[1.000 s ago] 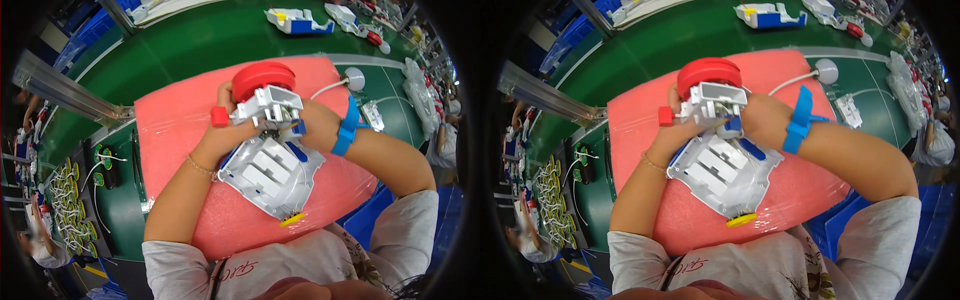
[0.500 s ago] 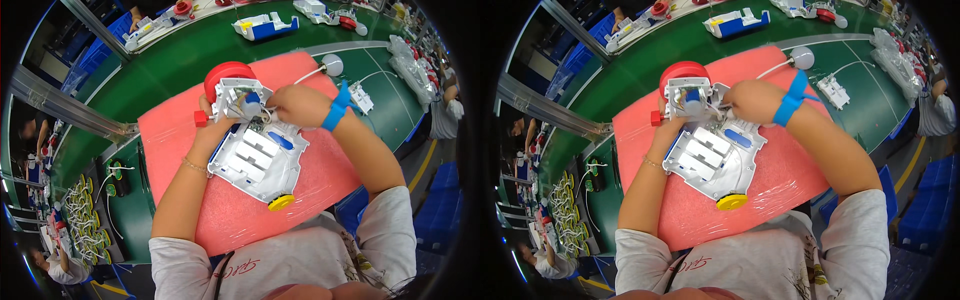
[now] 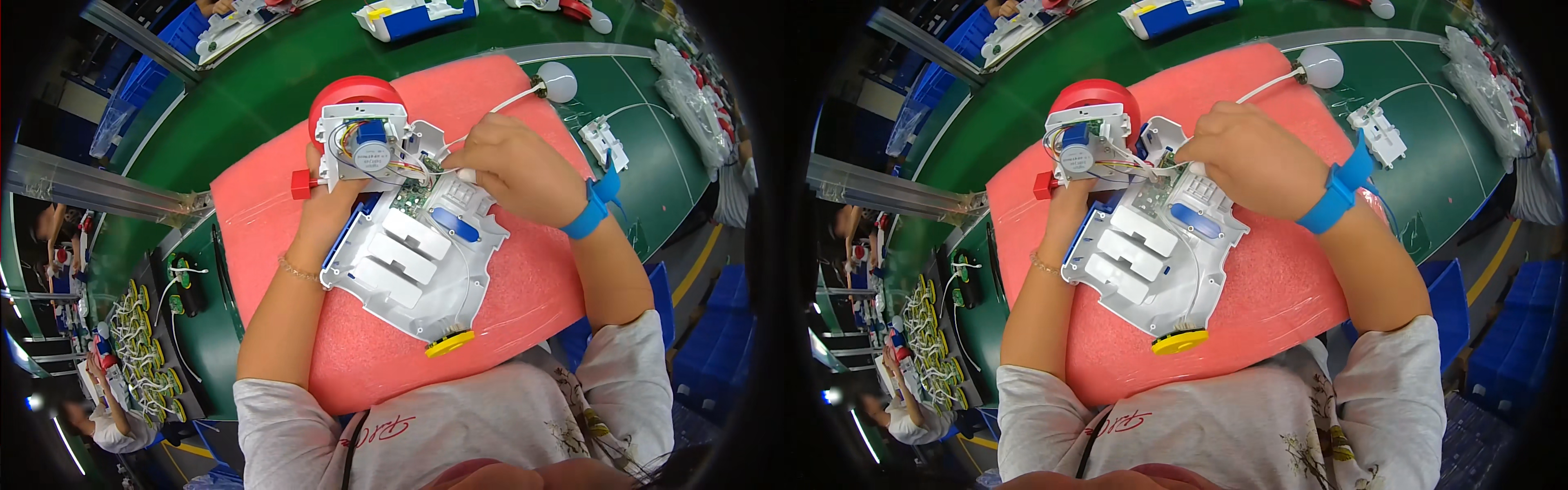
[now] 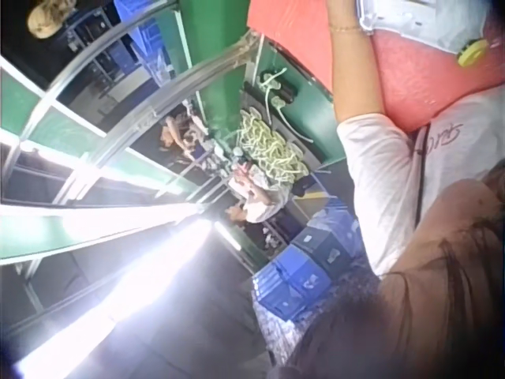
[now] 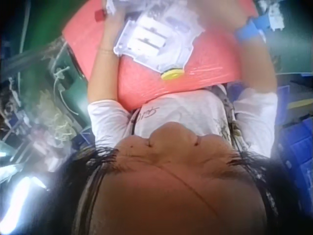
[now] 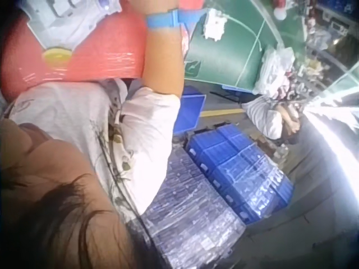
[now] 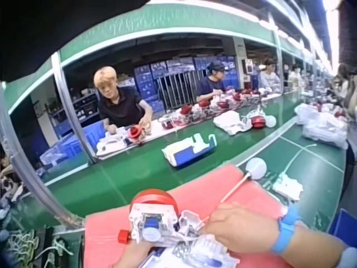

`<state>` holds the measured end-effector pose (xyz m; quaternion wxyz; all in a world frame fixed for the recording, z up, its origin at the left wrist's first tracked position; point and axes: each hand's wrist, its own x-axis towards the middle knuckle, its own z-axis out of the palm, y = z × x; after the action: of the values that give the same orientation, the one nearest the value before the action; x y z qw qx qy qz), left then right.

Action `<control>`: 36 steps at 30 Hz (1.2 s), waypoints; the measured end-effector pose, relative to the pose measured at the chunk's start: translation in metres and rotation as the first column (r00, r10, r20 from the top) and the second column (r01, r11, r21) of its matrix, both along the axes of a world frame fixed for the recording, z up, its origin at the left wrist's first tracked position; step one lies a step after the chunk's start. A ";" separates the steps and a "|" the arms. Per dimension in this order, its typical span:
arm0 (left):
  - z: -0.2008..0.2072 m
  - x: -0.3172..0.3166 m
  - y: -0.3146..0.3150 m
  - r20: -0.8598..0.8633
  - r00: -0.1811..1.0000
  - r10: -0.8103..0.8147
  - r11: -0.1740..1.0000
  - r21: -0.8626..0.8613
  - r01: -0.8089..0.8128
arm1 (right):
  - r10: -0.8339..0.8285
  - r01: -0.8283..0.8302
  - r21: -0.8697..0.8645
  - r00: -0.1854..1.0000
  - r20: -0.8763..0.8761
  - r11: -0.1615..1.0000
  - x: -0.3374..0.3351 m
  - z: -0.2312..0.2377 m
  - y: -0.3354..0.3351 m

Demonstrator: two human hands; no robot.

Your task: The person assembles a small electronic device on a pink foam pad. They connect wires to a circuit board, attach a red plastic housing, and secure a yellow circular component. The person handles various small parts and wires, fitting them into a white plastic casing.

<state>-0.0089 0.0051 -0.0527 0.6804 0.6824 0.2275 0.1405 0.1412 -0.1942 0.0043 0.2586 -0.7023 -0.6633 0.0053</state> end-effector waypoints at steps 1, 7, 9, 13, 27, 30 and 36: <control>0.001 0.001 0.000 -0.013 1.000 -0.004 1.000 0.018 0.004 | -0.004 0.004 0.000 0.997 -0.078 1.000 0.003 -0.005 0.002; 0.002 0.001 -0.002 0.000 1.000 0.006 1.000 -0.011 -0.006 | -0.121 -0.073 -0.222 0.656 -0.745 0.972 0.003 -0.003 0.006; 0.003 0.002 -0.002 -0.020 1.000 0.016 0.999 0.046 -0.015 | -0.176 -0.143 -0.265 0.448 -0.876 0.954 0.006 -0.003 0.007; 0.011 0.002 -0.006 -0.020 1.000 0.013 0.998 0.069 -0.012 | -0.166 -0.213 -0.246 0.333 -0.928 0.946 0.013 -0.002 0.007; 0.020 0.002 -0.017 0.173 0.985 -0.022 0.999 0.043 0.014 | 0.153 -0.226 -0.048 0.788 -0.596 0.973 -0.003 -0.004 0.007; 0.022 0.002 -0.015 0.149 0.988 -0.027 1.000 0.008 0.026 | 0.022 -0.134 -0.148 0.808 -0.589 0.980 -0.012 0.004 0.007; 0.018 0.006 -0.015 0.191 0.981 -0.042 0.992 0.127 0.017 | -0.094 0.031 -0.113 0.788 -0.608 0.993 -0.020 -0.015 0.016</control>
<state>-0.0032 -0.0103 -0.0345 0.6574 0.7099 0.1408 0.2100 0.1214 -0.1785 -0.0103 0.4249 -0.6961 -0.5192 0.2558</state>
